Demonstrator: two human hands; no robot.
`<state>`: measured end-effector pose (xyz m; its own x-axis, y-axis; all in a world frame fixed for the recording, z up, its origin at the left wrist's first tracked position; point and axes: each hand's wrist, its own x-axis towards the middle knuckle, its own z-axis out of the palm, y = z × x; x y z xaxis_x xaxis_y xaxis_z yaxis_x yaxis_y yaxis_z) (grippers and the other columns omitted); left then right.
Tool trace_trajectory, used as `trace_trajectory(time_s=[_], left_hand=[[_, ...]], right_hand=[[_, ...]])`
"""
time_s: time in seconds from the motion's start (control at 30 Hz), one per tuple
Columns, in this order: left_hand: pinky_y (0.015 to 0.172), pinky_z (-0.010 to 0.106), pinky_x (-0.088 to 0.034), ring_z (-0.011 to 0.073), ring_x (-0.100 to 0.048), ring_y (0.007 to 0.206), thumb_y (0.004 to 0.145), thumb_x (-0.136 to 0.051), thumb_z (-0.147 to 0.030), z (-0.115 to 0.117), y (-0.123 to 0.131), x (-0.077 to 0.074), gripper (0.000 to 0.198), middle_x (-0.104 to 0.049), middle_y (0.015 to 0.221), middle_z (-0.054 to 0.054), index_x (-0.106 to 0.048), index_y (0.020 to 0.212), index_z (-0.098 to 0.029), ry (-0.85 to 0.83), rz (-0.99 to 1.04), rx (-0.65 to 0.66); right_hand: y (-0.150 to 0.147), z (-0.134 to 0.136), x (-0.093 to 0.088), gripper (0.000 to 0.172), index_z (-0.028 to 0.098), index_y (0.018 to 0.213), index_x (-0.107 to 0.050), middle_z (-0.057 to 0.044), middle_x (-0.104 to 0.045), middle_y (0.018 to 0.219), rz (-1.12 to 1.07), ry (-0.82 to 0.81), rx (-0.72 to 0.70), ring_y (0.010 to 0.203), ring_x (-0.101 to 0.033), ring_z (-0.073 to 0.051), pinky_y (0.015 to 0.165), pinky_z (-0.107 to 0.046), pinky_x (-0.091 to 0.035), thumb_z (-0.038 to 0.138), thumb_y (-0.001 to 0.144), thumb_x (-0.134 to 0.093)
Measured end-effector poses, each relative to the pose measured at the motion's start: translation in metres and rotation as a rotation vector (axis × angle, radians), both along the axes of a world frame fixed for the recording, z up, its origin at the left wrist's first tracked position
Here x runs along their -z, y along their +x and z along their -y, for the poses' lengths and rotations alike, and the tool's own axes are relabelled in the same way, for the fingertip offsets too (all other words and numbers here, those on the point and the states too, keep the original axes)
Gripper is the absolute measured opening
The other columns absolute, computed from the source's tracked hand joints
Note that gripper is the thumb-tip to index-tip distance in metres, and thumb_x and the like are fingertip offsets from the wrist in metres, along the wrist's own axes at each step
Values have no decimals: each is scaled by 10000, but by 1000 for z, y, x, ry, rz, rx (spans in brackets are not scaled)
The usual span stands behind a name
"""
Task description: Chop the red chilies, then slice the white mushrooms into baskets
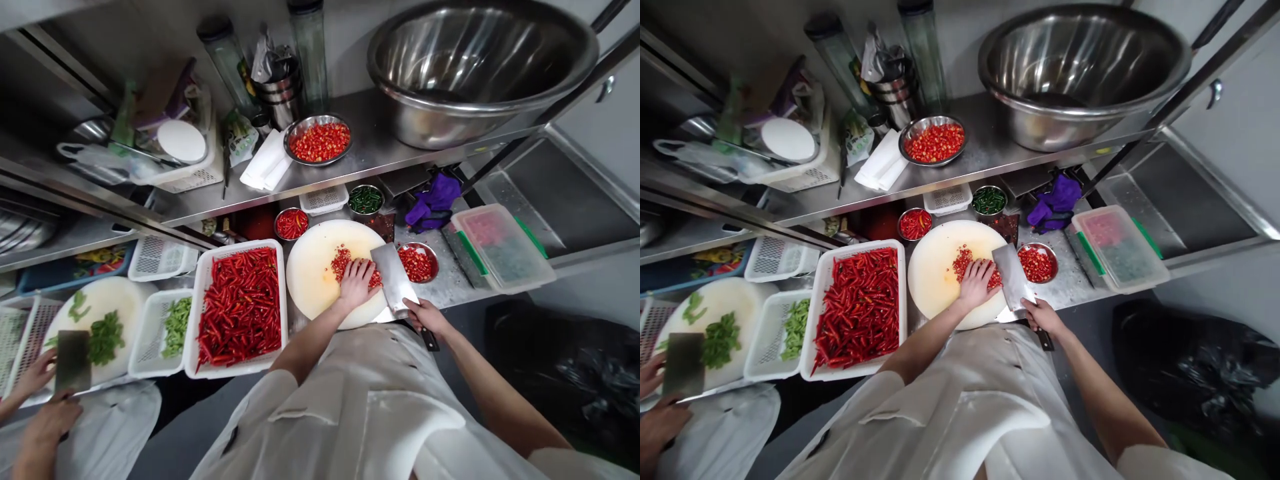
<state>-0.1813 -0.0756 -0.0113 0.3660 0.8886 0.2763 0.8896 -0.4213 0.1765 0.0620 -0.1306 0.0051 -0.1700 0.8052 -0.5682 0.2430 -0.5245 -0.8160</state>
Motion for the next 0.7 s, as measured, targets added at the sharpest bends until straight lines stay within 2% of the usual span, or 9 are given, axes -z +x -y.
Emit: trace_trajectory(time_s=[0.07, 0.13, 0.27, 0.43, 0.57, 0.7], left_hand=[[1334, 619, -202, 385, -366, 1564, 985, -572, -621, 1, 9, 3, 727, -495, 1644, 93, -473, 1615, -274, 9, 44, -90], [1332, 652, -180, 402, -343, 1573, 976, -589, -621, -2, 13, 3, 691, -492, 1648, 60, -509, 1591, -317, 1, 112, -145], [1340, 613, -242, 360, -382, 1562, 1003, -569, -538, -9, 11, 3, 547, -513, 1630, 28, -607, 1507, -328, -5, 320, -220], [1312, 565, -348, 302, -479, 1500, 1038, -522, -419, -10, 2, -2, 414, -606, 1525, 77, -685, 1389, -274, 80, 571, -356], [1234, 525, -465, 279, -607, 1367, 1037, -563, -409, -10, 6, -19, 315, -692, 1380, 109, -739, 1237, -240, 235, 613, -383], [1242, 538, -456, 279, -607, 1367, 1037, -581, -415, -18, 34, -52, 303, -685, 1393, 99, -731, 1242, -250, 304, 572, -392]], right_hand=[[-2, 5, 4, 615, 282, 770, -387, 138, -316, 466, -101, -79, 51, 400, -260, -80, 416, -254, -279, 783, 716, -739], [-15, 8, 6, 638, 281, 777, -375, 144, -316, 464, -140, -103, 65, 403, -249, -68, 404, -241, -268, 776, 696, -770], [-54, 10, 6, 576, 277, 808, -392, 152, -315, 457, -193, -154, -19, 388, -251, -68, 386, -228, -266, 721, 761, -755], [-82, 7, 2, 476, 274, 857, -407, 158, -336, 464, -267, -172, -155, 371, -284, -73, 392, -210, -297, 643, 855, -707], [-76, -1, -12, 408, 273, 863, -419, 155, -345, 479, -335, -181, -265, 374, -300, -76, 396, -206, -320, 586, 897, -679], [-39, -16, -32, 369, 268, 818, -434, 124, -392, 488, -347, -76, -361, 376, -355, -91, 395, -223, -337, 549, 927, -647]])
